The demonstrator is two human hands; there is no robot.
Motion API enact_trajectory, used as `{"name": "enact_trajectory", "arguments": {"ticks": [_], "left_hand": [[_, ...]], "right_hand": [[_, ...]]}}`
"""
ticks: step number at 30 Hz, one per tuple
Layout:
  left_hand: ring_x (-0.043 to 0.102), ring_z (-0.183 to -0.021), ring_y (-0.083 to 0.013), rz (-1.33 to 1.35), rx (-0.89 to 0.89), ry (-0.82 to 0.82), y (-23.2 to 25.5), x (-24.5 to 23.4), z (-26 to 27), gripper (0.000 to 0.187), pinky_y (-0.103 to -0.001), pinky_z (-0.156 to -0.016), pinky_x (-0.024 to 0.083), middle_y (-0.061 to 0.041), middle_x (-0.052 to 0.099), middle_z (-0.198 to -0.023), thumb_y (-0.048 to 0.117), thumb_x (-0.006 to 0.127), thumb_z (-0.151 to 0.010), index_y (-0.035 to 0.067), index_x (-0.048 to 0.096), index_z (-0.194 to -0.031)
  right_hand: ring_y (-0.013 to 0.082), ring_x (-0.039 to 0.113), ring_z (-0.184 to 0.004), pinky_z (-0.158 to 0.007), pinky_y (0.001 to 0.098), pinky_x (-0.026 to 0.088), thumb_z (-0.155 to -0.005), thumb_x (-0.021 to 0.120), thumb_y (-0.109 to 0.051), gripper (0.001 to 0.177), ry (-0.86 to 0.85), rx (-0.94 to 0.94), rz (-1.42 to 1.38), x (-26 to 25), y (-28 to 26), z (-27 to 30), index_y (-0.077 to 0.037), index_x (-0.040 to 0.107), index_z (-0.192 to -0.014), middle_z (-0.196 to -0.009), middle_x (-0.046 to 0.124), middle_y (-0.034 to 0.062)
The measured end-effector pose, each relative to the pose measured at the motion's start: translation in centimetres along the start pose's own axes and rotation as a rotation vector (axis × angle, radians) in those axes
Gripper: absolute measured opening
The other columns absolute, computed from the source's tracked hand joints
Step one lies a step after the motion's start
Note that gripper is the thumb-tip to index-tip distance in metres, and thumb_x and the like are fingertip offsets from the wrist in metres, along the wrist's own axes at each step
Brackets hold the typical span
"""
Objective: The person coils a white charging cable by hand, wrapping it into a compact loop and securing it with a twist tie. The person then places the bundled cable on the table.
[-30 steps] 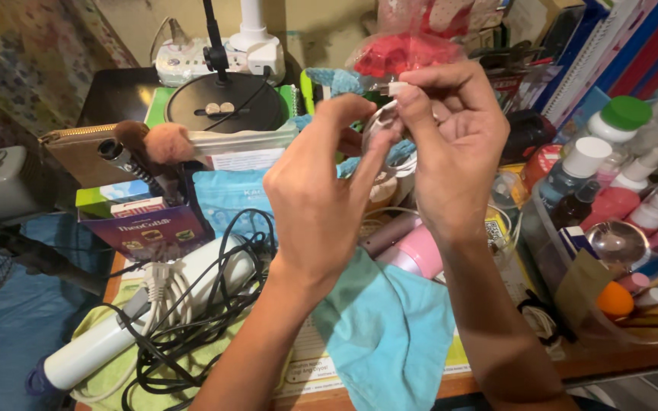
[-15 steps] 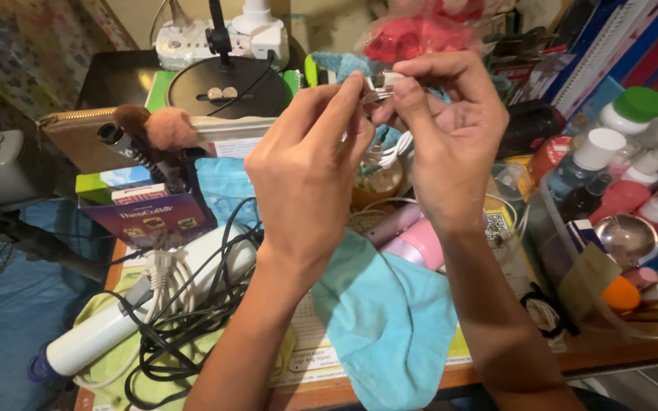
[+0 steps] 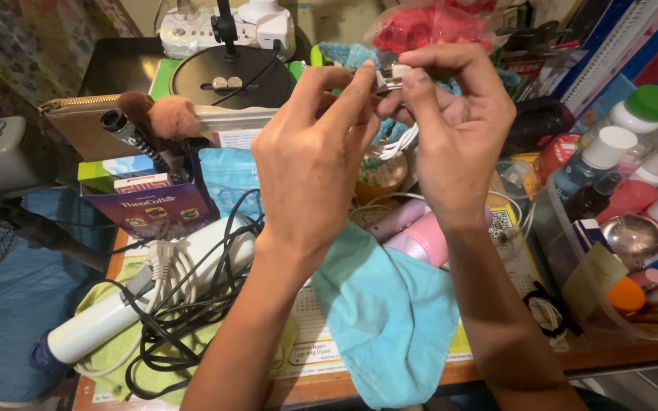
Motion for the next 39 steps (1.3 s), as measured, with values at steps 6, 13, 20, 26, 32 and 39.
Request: {"name": "enact_trajectory", "arguments": {"ticks": [6,13,20,26,32,39], "left_hand": [[0.07,-0.087,-0.0159,0.028,0.001,-0.049,-0.1,0.1,-0.1,0.041,-0.032,-0.077,0.055,-0.003,0.064,-0.114,0.003,0.081,-0.09,0.008,0.07,-0.129],[0.066,-0.09,-0.0182,-0.014,0.054,-0.058,0.0,0.0,-0.5,0.04,-0.033,-0.078,0.054,-0.003,0.064,-0.114,0.003,0.081,-0.091,0.01,0.07,-0.129],[0.067,-0.092,-0.0194,0.06,0.124,-0.11,-0.2,-0.1,-0.8,0.035,-0.033,-0.082,0.056,-0.005,0.063,-0.111,0.001,0.078,-0.095,0.009,0.069,-0.129],[0.069,-0.086,-0.0169,0.309,-0.021,-0.15,-1.1,0.1,-0.8,0.035,-0.031,-0.078,0.058,-0.006,0.065,-0.114,0.004,0.074,-0.1,0.01,0.062,-0.133],[0.062,-0.075,-0.0165,0.278,-0.085,-0.245,-1.5,0.5,-0.6,0.052,-0.03,-0.074,0.054,-0.005,0.06,-0.095,0.006,0.073,-0.102,0.019,0.055,-0.15],[0.066,-0.079,-0.0145,0.322,-0.129,-0.166,-2.4,-0.6,-0.9,0.046,-0.028,-0.076,0.057,-0.006,0.063,-0.104,0.004,0.072,-0.102,0.016,0.056,-0.143]], "right_hand": [[0.0148,0.07,-0.087,-0.08,0.0264,0.059,-0.115,0.061,0.004,0.007,-0.026,-0.012,0.036,0.0,-0.3,-0.1,0.005,0.062,-0.122,-0.107,0.068,0.0102],[0.0136,0.069,-0.087,-0.081,0.025,0.058,-0.114,0.06,0.006,0.007,-0.06,-0.013,0.121,0.2,-0.5,-0.4,0.005,0.064,-0.12,-0.105,0.068,0.0091],[0.0138,0.07,-0.087,-0.08,0.0249,0.058,-0.111,0.062,0.009,0.01,-0.119,-0.051,0.168,-0.2,-1.0,-0.8,0.007,0.068,-0.119,-0.112,0.065,0.0089],[0.0104,0.065,-0.093,-0.088,0.0236,0.055,-0.114,0.065,0.007,0.018,-0.194,-0.064,0.207,0.1,-1.2,-0.6,0.006,0.068,-0.132,-0.116,0.065,0.0089],[0.0088,0.065,-0.113,-0.092,0.0248,0.058,-0.114,0.061,-0.01,0.039,-0.195,-0.014,0.054,1.1,-1.6,-1.1,0.001,0.053,-0.15,-0.148,0.061,0.0109],[0.0089,0.066,-0.109,-0.094,0.0242,0.057,-0.115,0.058,-0.033,0.047,-0.203,0.03,0.024,0.6,-2.0,-1.1,-0.003,0.049,-0.151,-0.14,0.066,0.0074]]}}
Point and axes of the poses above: each hand's wrist, its own z-axis away from the middle knuckle, its own x-axis out of the palm, y = z × x, the point moved 8 cm from there along -z, towards the middle knuckle
